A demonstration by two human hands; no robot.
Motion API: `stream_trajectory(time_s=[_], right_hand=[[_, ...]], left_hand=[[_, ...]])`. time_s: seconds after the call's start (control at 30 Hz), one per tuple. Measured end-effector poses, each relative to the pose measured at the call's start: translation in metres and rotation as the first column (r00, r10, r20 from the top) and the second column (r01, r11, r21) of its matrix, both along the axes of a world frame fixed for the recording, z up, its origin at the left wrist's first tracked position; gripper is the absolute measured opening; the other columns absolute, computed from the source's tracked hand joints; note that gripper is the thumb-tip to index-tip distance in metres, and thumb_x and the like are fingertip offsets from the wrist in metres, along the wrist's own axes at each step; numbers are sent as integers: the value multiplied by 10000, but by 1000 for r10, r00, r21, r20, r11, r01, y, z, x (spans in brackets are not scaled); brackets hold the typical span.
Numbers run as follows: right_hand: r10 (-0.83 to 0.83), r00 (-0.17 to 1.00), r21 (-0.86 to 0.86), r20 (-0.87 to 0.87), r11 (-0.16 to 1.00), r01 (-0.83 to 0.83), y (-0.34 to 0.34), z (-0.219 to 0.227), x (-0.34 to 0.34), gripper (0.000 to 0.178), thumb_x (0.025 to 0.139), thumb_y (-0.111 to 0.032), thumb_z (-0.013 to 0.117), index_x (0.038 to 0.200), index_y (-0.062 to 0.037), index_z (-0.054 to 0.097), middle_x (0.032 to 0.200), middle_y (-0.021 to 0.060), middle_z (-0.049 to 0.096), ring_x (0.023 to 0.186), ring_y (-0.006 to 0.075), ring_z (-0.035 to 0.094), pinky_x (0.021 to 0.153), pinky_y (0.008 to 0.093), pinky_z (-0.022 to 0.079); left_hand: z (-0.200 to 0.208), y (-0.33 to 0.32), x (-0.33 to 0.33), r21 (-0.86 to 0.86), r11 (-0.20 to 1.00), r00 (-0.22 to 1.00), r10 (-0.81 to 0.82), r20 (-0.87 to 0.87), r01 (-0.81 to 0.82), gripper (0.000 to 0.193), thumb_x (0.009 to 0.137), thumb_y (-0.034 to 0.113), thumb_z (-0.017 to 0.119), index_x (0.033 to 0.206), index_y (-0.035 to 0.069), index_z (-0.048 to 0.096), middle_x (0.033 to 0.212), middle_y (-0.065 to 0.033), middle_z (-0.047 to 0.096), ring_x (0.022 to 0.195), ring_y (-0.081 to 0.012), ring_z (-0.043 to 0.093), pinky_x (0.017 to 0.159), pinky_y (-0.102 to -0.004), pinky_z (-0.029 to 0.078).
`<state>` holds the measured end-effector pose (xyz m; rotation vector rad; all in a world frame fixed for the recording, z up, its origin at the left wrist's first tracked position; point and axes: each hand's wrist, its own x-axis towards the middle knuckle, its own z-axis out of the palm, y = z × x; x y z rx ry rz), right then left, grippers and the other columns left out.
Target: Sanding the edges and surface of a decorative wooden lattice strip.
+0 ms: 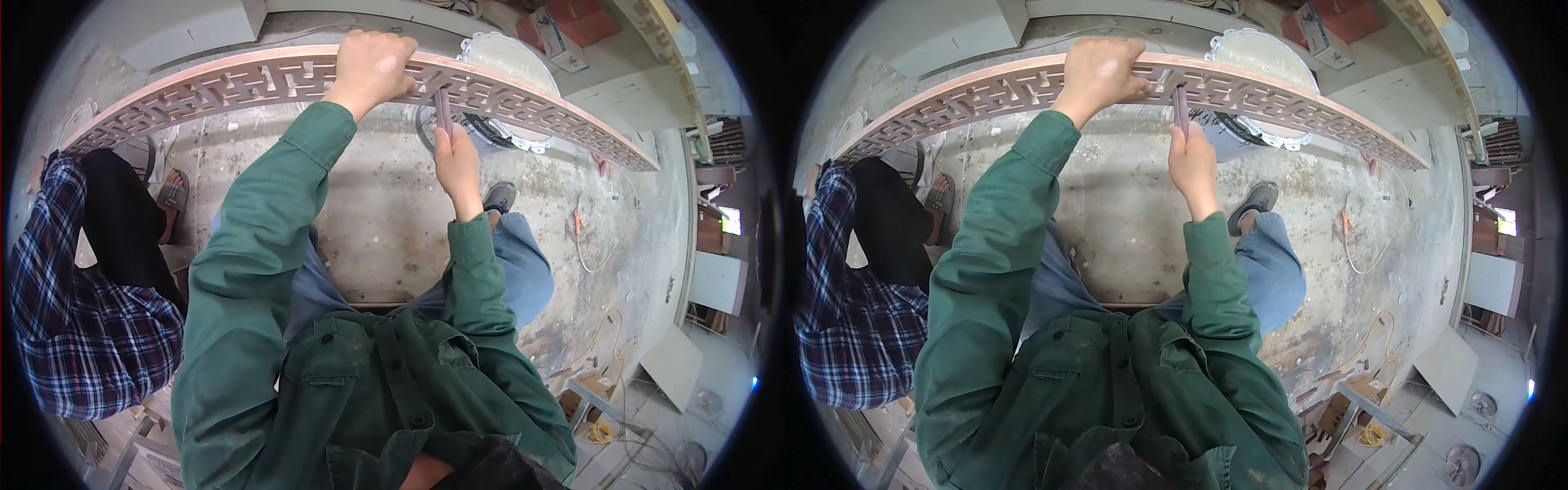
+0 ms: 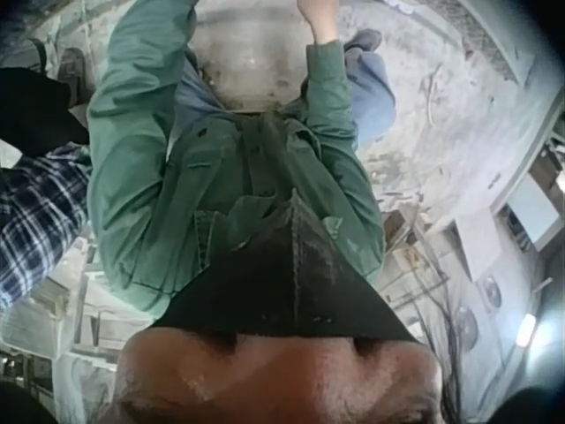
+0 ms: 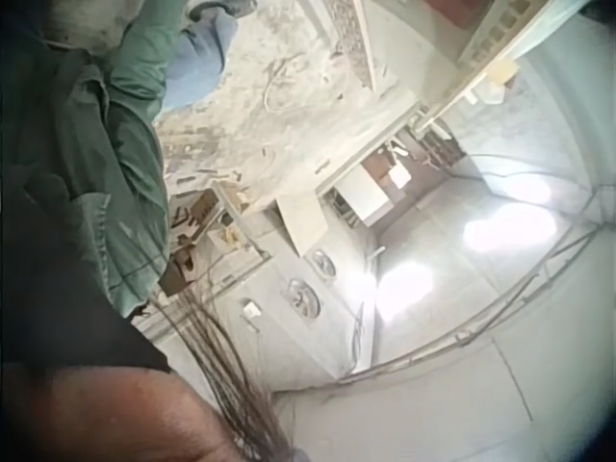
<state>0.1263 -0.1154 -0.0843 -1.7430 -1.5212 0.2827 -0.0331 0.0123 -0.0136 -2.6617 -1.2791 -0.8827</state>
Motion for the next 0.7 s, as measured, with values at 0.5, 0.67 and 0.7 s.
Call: stream_trajectory(time_s=[0.5,0.67,0.7], right_hand=[[-79,315,-180,-946,935,-307,11,13,29,303,991,-287,492,1104,-23,589,529,-53,350,380,65,304,371,246,278],[-104,217,-169,-971,937,-305,-28,11,34,309,985,-288,514,1114,-20,596,511,-61,339,357,68,295,355,247,264],[-105,153,-149,-983,937,-315,-29,12,34,313,984,-288,517,1120,-17,594,509,-61,336,352,69,286,356,248,260]], left_hand=[[4,-2,0,-32,999,999,10,-32,-11,347,555,343,815,774,118,667,729,-59,664,742,-260,665,671,-401,491],[6,-6,3,-26,1000,999,12,-53,-13,357,553,353,819,778,121,667,737,-56,665,747,-262,663,670,-405,489],[4,-5,3,-31,999,998,7,-57,-9,357,553,353,819,778,121,667,737,-56,665,747,-262,663,670,-405,489]])
